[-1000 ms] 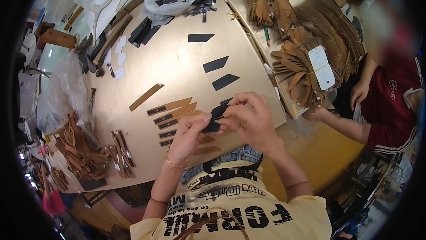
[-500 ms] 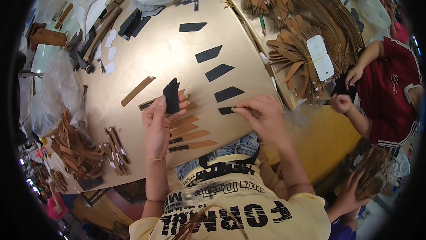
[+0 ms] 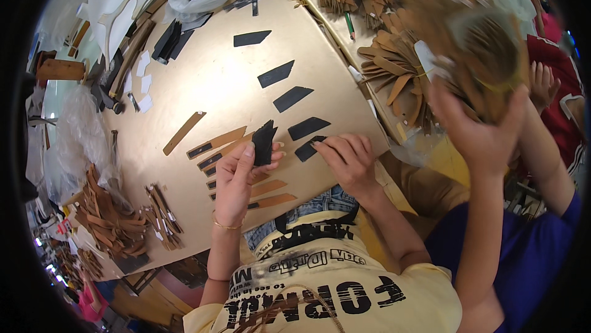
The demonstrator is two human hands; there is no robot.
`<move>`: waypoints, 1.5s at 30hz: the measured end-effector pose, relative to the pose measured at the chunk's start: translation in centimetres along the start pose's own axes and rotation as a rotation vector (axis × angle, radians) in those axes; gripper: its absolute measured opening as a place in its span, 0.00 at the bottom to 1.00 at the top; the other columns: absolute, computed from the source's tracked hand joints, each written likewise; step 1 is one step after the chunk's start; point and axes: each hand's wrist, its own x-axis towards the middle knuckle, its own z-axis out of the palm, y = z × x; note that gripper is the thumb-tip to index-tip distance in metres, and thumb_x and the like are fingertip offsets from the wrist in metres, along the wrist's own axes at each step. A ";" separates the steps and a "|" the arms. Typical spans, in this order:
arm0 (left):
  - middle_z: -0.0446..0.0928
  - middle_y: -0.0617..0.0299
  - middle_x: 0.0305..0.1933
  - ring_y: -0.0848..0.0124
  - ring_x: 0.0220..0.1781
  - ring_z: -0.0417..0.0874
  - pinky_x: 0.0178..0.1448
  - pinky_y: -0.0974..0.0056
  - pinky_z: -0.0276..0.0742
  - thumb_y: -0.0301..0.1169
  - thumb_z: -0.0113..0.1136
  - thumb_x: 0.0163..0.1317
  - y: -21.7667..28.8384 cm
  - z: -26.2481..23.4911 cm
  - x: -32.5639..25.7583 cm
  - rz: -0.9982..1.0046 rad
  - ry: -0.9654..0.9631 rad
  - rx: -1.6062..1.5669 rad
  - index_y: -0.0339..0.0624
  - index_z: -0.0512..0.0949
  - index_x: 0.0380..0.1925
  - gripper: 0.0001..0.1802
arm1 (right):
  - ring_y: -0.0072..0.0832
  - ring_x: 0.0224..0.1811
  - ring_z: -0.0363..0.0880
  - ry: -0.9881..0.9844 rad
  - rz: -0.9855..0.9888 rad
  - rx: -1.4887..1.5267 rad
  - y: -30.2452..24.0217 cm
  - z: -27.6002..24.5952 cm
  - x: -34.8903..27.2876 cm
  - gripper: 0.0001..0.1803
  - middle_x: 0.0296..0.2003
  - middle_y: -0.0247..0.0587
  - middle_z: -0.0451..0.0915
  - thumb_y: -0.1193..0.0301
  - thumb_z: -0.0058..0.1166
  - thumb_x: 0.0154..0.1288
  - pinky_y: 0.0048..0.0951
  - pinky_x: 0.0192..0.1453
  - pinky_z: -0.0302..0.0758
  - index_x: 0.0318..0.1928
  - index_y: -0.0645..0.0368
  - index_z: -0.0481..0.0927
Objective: The person repeatedly picks small black and tan pieces from a table, aligns them, and presses them together to form small assemblies. They place each completed unit aside and continue the cycle with new pieces.
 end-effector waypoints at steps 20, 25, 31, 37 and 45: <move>0.84 0.48 0.50 0.62 0.49 0.87 0.54 0.62 0.84 0.36 0.43 0.79 -0.2 -0.2 0.2 0.020 0.007 0.045 0.30 0.77 0.55 0.20 | 0.38 0.56 0.75 -0.378 0.346 0.330 -1.0 -5.1 1.6 0.06 0.48 0.37 0.82 0.71 0.59 0.66 0.46 0.66 0.64 0.41 0.57 0.78; 0.83 0.47 0.50 0.61 0.49 0.87 0.53 0.61 0.85 0.36 0.44 0.79 -0.2 -0.6 0.1 0.016 0.032 0.041 0.30 0.78 0.54 0.20 | 0.36 0.52 0.77 -0.294 0.305 0.360 -0.8 -5.0 2.1 0.06 0.43 0.35 0.83 0.70 0.62 0.64 0.41 0.58 0.70 0.36 0.57 0.79; 0.83 0.47 0.50 0.61 0.49 0.87 0.52 0.62 0.85 0.37 0.45 0.79 -0.3 -0.9 0.0 0.014 0.054 0.020 0.30 0.78 0.54 0.20 | 0.34 0.41 0.80 -0.399 0.435 0.574 0.4 -7.1 2.3 0.08 0.36 0.35 0.82 0.69 0.65 0.62 0.33 0.48 0.74 0.35 0.58 0.80; 0.83 0.47 0.50 0.61 0.48 0.87 0.52 0.63 0.86 0.36 0.45 0.79 -0.4 -0.9 0.1 0.024 0.047 -0.002 0.30 0.78 0.52 0.20 | 0.34 0.40 0.80 -0.441 0.369 0.488 0.3 -7.1 1.8 0.08 0.34 0.36 0.81 0.67 0.65 0.63 0.34 0.49 0.74 0.37 0.58 0.81; 0.83 0.46 0.49 0.61 0.48 0.87 0.52 0.62 0.86 0.36 0.45 0.79 -0.5 -1.2 -0.2 0.034 0.062 -0.017 0.29 0.78 0.52 0.20 | 0.35 0.42 0.80 -0.193 0.472 0.290 -0.7 -5.0 0.1 0.08 0.39 0.38 0.81 0.68 0.63 0.64 0.35 0.53 0.75 0.41 0.55 0.83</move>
